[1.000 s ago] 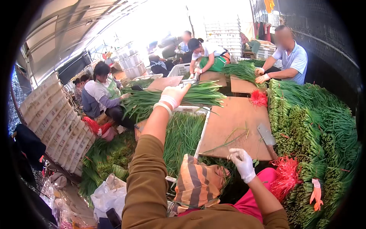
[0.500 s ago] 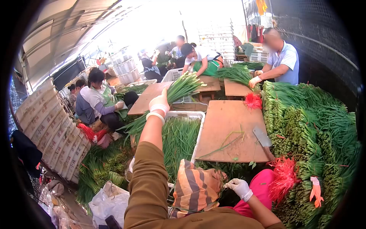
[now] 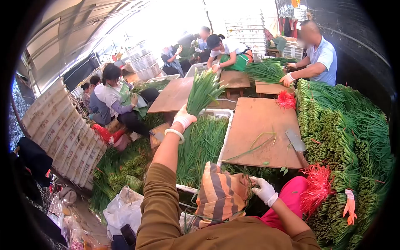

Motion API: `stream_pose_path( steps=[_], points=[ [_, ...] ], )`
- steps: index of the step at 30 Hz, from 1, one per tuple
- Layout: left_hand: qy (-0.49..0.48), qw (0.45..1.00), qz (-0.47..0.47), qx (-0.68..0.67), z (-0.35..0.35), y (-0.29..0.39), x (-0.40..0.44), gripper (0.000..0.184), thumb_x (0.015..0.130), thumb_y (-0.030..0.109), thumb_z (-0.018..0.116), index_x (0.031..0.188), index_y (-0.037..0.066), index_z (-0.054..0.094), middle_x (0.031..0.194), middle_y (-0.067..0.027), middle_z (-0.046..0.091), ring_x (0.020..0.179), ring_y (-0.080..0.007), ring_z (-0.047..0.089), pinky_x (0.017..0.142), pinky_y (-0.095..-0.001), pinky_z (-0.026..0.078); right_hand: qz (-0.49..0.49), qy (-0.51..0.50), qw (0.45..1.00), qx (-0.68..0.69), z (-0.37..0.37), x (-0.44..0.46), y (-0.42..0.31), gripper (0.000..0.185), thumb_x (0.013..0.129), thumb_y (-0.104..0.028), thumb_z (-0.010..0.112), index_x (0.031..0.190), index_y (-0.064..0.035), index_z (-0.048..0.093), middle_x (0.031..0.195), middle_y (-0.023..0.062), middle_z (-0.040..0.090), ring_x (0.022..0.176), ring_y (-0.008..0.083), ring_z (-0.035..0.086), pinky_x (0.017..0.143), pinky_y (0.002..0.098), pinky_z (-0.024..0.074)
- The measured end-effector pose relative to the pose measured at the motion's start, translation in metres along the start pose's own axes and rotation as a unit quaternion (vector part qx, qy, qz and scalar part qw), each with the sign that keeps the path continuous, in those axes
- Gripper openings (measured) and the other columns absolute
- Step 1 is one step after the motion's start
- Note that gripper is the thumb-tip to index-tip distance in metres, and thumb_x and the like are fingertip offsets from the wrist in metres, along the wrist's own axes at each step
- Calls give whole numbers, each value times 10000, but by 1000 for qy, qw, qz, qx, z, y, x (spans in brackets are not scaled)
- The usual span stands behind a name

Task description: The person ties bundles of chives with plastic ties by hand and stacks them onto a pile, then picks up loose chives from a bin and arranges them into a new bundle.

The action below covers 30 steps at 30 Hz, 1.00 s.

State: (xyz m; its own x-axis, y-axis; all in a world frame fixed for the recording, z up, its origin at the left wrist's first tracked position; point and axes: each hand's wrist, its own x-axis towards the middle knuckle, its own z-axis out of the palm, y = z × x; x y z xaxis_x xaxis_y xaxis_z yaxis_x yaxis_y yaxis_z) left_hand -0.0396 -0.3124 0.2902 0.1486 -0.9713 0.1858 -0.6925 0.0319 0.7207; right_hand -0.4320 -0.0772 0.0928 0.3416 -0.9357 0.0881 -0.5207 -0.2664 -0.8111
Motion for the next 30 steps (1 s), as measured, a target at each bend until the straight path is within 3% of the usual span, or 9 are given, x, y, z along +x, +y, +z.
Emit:
stream_pose_path(
  steps=[5, 8, 10, 12, 16, 24, 25, 28, 30],
  points=[
    [-63, 971, -44, -226, 5, -8, -19, 508, 665, 103, 695, 1152, 49, 560, 914, -130, 653, 760, -277, 648, 697, -374, 527, -4, 36, 998, 57, 36, 12, 6, 531, 791, -88, 690, 1292, -64, 518, 1235, 133, 582, 1045, 223, 607, 874, 296, 482],
    [-111, 905, -97, -399, 10, 1, -53, 392, 693, 99, 695, 1054, 39, 557, 799, -100, 614, 619, -265, 609, 577, -406, 522, 49, -103, 993, 18, 40, 20, -1, 415, 818, -228, 665, 1200, -77, 607, 1181, 144, 617, 1071, 286, 593, 909, 341, 462],
    [-125, 869, -139, -458, 24, -15, -64, 349, 702, 108, 695, 1006, 32, 540, 750, -109, 593, 568, -261, 593, 531, -412, 520, 116, -76, 971, 196, 56, 41, 18, 297, 831, -281, 654, 1049, -80, 676, 968, 133, 686, 956, 244, 643, 818, 322, 497],
    [-146, 841, -140, -502, 32, -22, -79, 337, 710, 111, 693, 995, 26, 534, 748, -115, 593, 572, -257, 599, 529, -405, 524, -1, 34, 999, 36, 22, 75, -44, 268, 829, -202, 654, 1079, -105, 659, 923, 128, 670, 894, 221, 645, 761, 312, 505],
    [-196, 830, -134, -506, 45, -29, -108, 421, 715, 95, 689, 1094, 33, 516, 779, -103, 597, 579, -228, 603, 524, -361, 523, -169, 135, 975, 58, -6, 154, -130, 393, 796, -65, 663, 1180, -98, 588, 1035, 59, 637, 859, 151, 622, 734, 268, 496],
    [-208, 798, -77, -561, 47, -37, -143, 443, 761, 28, 643, 1189, 29, 530, 938, -66, 619, 725, -174, 625, 628, -311, 525, -204, 130, 967, -86, 9, 254, -198, 230, 819, -204, 656, 1037, -130, 665, 814, 80, 600, 792, 288, 613, 705, 369, 486],
    [-210, 789, -80, -572, 47, -47, -143, 451, 758, 22, 645, 1195, 29, 531, 957, -64, 620, 755, -176, 626, 655, -313, 526, -169, 104, 979, -39, 11, 258, -190, 140, 830, -195, 659, 887, -67, 660, 727, 30, 589, 702, 223, 601, 646, 321, 472],
    [-191, 791, -79, -576, 51, -73, -137, 506, 728, -3, 667, 1214, 29, 529, 1029, -50, 618, 901, -175, 607, 795, -316, 500, -38, 24, 923, 382, -16, 240, -206, 132, 837, -150, 660, 855, -21, 640, 733, -17, 574, 631, 118, 540, 600, 246, 430],
    [-175, 829, -79, -526, 52, -88, -136, 511, 721, -7, 668, 1212, 27, 530, 1052, -45, 612, 944, -169, 590, 834, -316, 484, -52, 68, 889, 449, -27, 244, -208, 170, 834, -101, 651, 945, 27, 639, 749, -34, 560, 623, 49, 473, 581, 192, 381]
  ],
)
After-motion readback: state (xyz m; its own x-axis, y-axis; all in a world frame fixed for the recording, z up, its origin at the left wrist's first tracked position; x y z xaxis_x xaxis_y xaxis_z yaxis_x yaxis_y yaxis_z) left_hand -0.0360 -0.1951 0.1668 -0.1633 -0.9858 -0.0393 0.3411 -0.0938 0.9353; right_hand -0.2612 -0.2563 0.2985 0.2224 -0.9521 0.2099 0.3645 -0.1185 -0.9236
